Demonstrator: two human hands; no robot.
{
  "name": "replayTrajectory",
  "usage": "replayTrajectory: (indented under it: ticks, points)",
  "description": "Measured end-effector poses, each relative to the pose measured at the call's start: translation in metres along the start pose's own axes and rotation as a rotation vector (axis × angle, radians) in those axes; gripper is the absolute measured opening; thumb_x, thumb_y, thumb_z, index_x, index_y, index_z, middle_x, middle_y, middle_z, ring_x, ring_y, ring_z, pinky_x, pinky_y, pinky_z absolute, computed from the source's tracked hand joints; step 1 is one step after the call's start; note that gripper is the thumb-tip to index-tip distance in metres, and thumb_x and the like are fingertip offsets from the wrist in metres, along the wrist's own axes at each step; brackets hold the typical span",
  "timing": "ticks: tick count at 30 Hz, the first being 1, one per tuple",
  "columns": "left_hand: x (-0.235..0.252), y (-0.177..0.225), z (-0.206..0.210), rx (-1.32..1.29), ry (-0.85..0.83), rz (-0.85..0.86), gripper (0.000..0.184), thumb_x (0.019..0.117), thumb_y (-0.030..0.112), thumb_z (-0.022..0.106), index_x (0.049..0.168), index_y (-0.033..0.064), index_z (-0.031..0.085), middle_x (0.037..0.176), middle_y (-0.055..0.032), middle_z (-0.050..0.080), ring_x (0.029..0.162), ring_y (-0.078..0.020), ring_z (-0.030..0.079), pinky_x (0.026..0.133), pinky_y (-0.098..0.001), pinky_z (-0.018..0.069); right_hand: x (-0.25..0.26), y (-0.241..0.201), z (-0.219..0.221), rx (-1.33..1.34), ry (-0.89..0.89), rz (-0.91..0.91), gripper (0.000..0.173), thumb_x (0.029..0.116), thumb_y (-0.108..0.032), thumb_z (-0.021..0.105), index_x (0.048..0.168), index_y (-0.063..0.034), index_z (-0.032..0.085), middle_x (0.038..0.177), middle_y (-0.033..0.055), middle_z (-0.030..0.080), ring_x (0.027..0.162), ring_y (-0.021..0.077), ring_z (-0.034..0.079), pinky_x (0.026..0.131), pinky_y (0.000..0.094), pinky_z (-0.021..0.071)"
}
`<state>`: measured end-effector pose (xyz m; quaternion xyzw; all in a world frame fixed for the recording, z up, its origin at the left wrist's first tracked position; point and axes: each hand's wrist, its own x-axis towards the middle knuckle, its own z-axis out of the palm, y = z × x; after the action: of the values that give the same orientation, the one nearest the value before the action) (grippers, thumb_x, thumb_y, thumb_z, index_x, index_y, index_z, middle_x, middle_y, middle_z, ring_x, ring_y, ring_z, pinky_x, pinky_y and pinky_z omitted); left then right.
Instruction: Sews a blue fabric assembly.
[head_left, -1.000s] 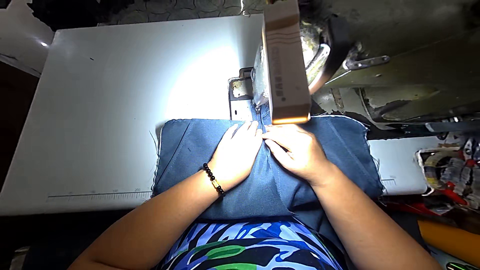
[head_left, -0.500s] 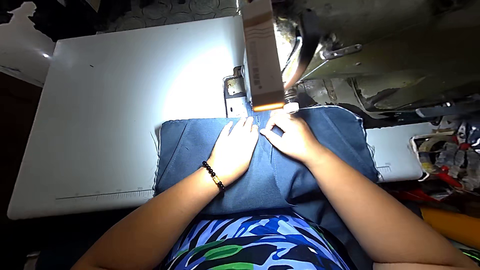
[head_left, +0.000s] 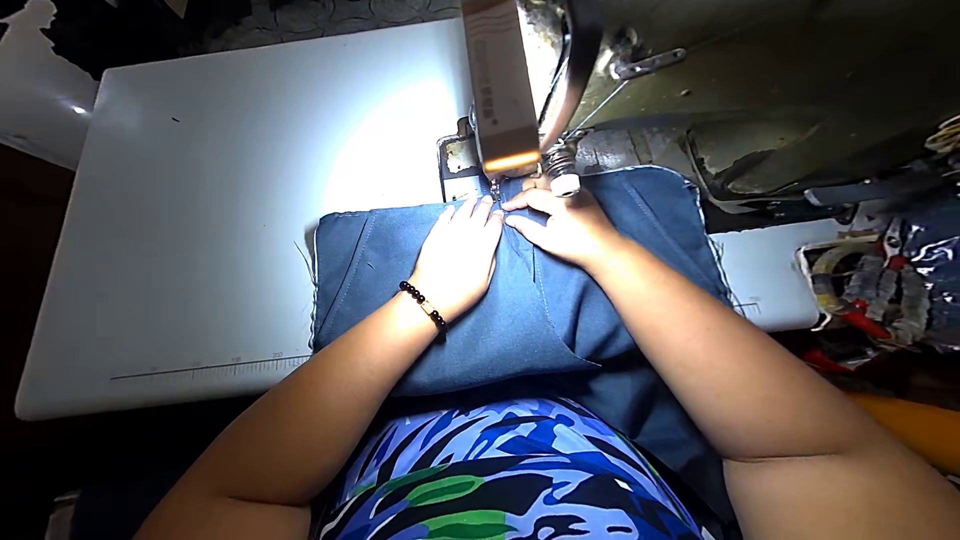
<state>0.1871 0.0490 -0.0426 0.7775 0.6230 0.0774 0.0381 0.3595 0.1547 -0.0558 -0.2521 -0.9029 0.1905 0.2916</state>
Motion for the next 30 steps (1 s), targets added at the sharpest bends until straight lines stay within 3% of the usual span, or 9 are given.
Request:
replayTrajectory:
  ticks: [13, 18, 20, 22, 23, 25, 28, 30]
  points:
    - [0.008, -0.008, -0.006, 0.045, -0.048, 0.030, 0.045, 0.1048, 0.015, 0.039, 0.146, 0.0040, 0.054, 0.156, -0.0186, 0.048, 0.147, -0.0345, 0.043, 0.118, -0.0553, 0.0333, 0.007, -0.002, -0.001, -0.005, -0.039, 0.036, 0.023, 0.0965, -0.017, 0.063, 0.107, -0.0045, 0.079, 0.113, 0.0165, 0.073, 0.115, 0.0321, 0.065, 0.105, 0.0431, 0.0474]
    - [0.011, -0.012, -0.006, 0.064, -0.055, 0.043, 0.046, 0.1050, 0.015, 0.038, 0.148, 0.0037, 0.052, 0.157, -0.0208, 0.046, 0.148, -0.0365, 0.041, 0.117, -0.0577, 0.0328, -0.015, -0.024, -0.036, -0.200, -0.241, 0.071, 0.039, 0.1044, -0.012, 0.046, 0.139, -0.0101, 0.065, 0.135, 0.0183, 0.065, 0.128, 0.0373, 0.060, 0.108, 0.0524, 0.0470]
    - [0.011, -0.014, -0.007, 0.062, -0.054, 0.065, 0.047, 0.1048, 0.015, 0.039, 0.148, 0.0044, 0.051, 0.157, -0.0217, 0.045, 0.148, -0.0380, 0.041, 0.118, -0.0590, 0.0320, -0.044, -0.025, -0.058, -0.216, -0.103, 0.135, 0.037, 0.1013, -0.007, 0.046, 0.129, -0.0071, 0.071, 0.126, 0.0184, 0.070, 0.121, 0.0376, 0.064, 0.106, 0.0537, 0.0492]
    - [0.007, -0.018, -0.008, 0.066, 0.025, 0.140, 0.042, 0.1022, 0.011, 0.044, 0.142, 0.0091, 0.059, 0.145, -0.0229, 0.056, 0.136, -0.0402, 0.052, 0.107, -0.0588, 0.0418, -0.081, -0.012, -0.084, -0.293, 0.110, 0.239, 0.033, 0.1012, -0.008, 0.046, 0.114, 0.0002, 0.075, 0.113, 0.0222, 0.073, 0.112, 0.0403, 0.068, 0.100, 0.0555, 0.0515]
    - [0.003, -0.019, -0.009, 0.058, 0.067, 0.196, 0.039, 0.1006, 0.008, 0.047, 0.136, 0.0127, 0.064, 0.129, -0.0217, 0.063, 0.122, -0.0400, 0.059, 0.095, -0.0565, 0.0460, -0.099, -0.003, -0.097, -0.344, 0.188, 0.321, 0.032, 0.1029, -0.009, 0.046, 0.112, 0.0026, 0.074, 0.112, 0.0254, 0.072, 0.111, 0.0436, 0.066, 0.098, 0.0580, 0.0505]
    - [-0.005, -0.019, -0.009, -0.018, 0.112, 0.309, 0.037, 0.0973, 0.002, 0.051, 0.127, 0.0140, 0.071, 0.104, -0.0172, 0.063, 0.097, -0.0364, 0.061, 0.077, -0.0492, 0.0471, -0.127, 0.012, -0.117, -0.457, 0.267, 0.476, 0.032, 0.1043, -0.013, 0.047, 0.116, 0.0040, 0.072, 0.120, 0.0297, 0.067, 0.118, 0.0495, 0.060, 0.103, 0.0630, 0.0444]
    - [-0.021, -0.013, -0.010, -0.184, 0.054, 0.295, 0.037, 0.0963, -0.002, 0.054, 0.126, 0.0110, 0.072, 0.105, -0.0169, 0.063, 0.097, -0.0326, 0.063, 0.080, -0.0438, 0.0546, -0.146, 0.029, -0.118, -0.507, 0.189, 0.659, 0.040, 0.1026, -0.012, 0.046, 0.134, 0.0058, 0.062, 0.144, 0.0341, 0.052, 0.138, 0.0550, 0.044, 0.113, 0.0697, 0.0334]
    - [-0.027, -0.009, -0.015, -0.209, 0.018, 0.246, 0.039, 0.0955, -0.001, 0.055, 0.128, 0.0144, 0.072, 0.107, -0.0162, 0.062, 0.096, -0.0312, 0.062, 0.078, -0.0422, 0.0542, -0.148, 0.035, -0.109, -0.521, 0.145, 0.713, 0.043, 0.1032, -0.010, 0.043, 0.141, 0.0050, 0.057, 0.150, 0.0336, 0.047, 0.143, 0.0532, 0.040, 0.116, 0.0685, 0.0318]
